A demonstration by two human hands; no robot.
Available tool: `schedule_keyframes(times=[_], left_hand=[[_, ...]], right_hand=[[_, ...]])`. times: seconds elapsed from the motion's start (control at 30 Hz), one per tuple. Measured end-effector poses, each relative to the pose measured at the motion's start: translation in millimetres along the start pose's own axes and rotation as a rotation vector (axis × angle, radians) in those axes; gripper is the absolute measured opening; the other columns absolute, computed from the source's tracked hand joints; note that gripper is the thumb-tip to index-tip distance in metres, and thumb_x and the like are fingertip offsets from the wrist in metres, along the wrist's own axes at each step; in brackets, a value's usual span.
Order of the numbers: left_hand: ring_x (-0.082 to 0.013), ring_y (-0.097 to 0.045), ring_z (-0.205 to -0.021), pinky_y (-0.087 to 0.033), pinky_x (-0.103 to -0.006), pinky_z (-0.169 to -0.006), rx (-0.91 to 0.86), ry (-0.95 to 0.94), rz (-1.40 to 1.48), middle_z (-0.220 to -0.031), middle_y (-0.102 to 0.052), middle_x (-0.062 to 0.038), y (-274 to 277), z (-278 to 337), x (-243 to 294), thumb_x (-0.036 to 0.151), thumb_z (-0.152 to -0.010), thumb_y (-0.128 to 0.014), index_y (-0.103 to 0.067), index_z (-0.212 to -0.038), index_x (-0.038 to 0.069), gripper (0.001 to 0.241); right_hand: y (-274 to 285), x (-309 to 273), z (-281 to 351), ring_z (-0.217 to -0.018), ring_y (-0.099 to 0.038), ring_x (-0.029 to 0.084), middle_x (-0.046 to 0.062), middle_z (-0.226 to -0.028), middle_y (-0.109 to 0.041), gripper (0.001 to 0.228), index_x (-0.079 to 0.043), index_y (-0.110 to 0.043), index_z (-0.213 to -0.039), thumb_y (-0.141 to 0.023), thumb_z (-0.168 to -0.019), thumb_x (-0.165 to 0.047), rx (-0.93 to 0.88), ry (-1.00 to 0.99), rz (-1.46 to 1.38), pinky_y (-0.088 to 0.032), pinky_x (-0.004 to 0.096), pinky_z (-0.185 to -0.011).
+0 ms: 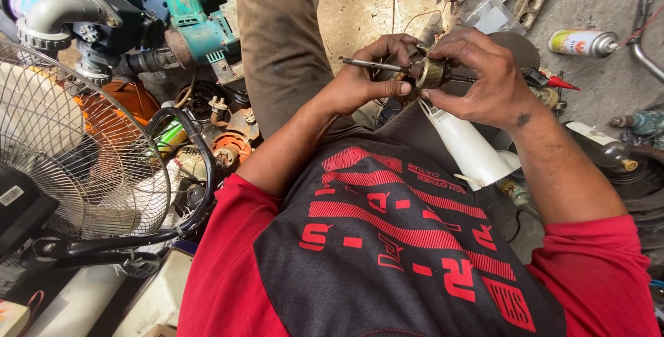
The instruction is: Repairing a fan by installing and assembling the motor components, including oiling the shaft and securing the housing with screws.
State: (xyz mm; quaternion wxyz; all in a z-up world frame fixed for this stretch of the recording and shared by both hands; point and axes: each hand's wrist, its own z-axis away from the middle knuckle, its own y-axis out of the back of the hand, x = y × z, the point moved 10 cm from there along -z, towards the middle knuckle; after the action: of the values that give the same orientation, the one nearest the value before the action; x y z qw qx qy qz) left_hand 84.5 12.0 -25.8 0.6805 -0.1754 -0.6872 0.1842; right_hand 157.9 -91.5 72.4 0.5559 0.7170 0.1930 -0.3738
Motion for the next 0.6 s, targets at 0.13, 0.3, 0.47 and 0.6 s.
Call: schedule_keyframes(times=[0.13,0.3,0.47,0.6], left_hand=[[-0.0222,-0.048,-0.140,-0.042,-0.0368,-0.112,-0.018,0.011,-0.035,-0.137,-0.054,-0.014,1.0,-1.2,-1.8,0.021,-0.088,-0.085,-0.061,-0.106,0.018,0.030],[-0.0226,-0.050,-0.139,-0.043,-0.0386,-0.112,-0.027,0.017,-0.050,-0.141,-0.051,-0.012,2.0,-2.2,-6.0,0.020,-0.089,-0.084,-0.062,-0.103,0.019,0.027],[-0.0184,-0.053,-0.134,-0.042,-0.0354,-0.111,-0.021,0.053,-0.072,-0.144,-0.050,-0.011,3.9,-1.2,-9.8,0.021,-0.088,-0.084,-0.061,-0.097,0.021,0.024],[-0.0192,-0.052,-0.135,-0.041,-0.0368,-0.113,-0.023,0.046,-0.026,-0.144,-0.050,-0.011,3.5,-1.5,-13.6,0.020,-0.087,-0.084,-0.061,-0.097,0.021,0.026]], right_hand=[[-2.6,3.8,-2.5,-0.112,-0.066,0.038,0.027,-0.119,-0.064,0.050,0.011,-0.065,-0.121,-0.092,-0.082,-0.002,-0.045,-0.030,-0.068,-0.058,0.045,-0.096],[-7.3,9.1,-1.6,-0.113,-0.066,0.035,0.026,-0.121,-0.063,0.052,0.010,-0.065,-0.123,-0.091,-0.080,-0.003,-0.080,-0.093,-0.096,-0.057,0.043,-0.098],[-11.1,10.6,-2.0,-0.109,-0.065,0.032,0.023,-0.119,-0.064,0.050,0.008,-0.066,-0.122,-0.091,-0.081,-0.004,-0.079,-0.103,-0.104,-0.056,0.040,-0.090],[-11.7,11.4,-1.3,-0.111,-0.065,0.035,0.023,-0.120,-0.065,0.050,0.008,-0.066,-0.123,-0.091,-0.081,-0.007,-0.089,-0.074,-0.094,-0.054,0.045,-0.093]])
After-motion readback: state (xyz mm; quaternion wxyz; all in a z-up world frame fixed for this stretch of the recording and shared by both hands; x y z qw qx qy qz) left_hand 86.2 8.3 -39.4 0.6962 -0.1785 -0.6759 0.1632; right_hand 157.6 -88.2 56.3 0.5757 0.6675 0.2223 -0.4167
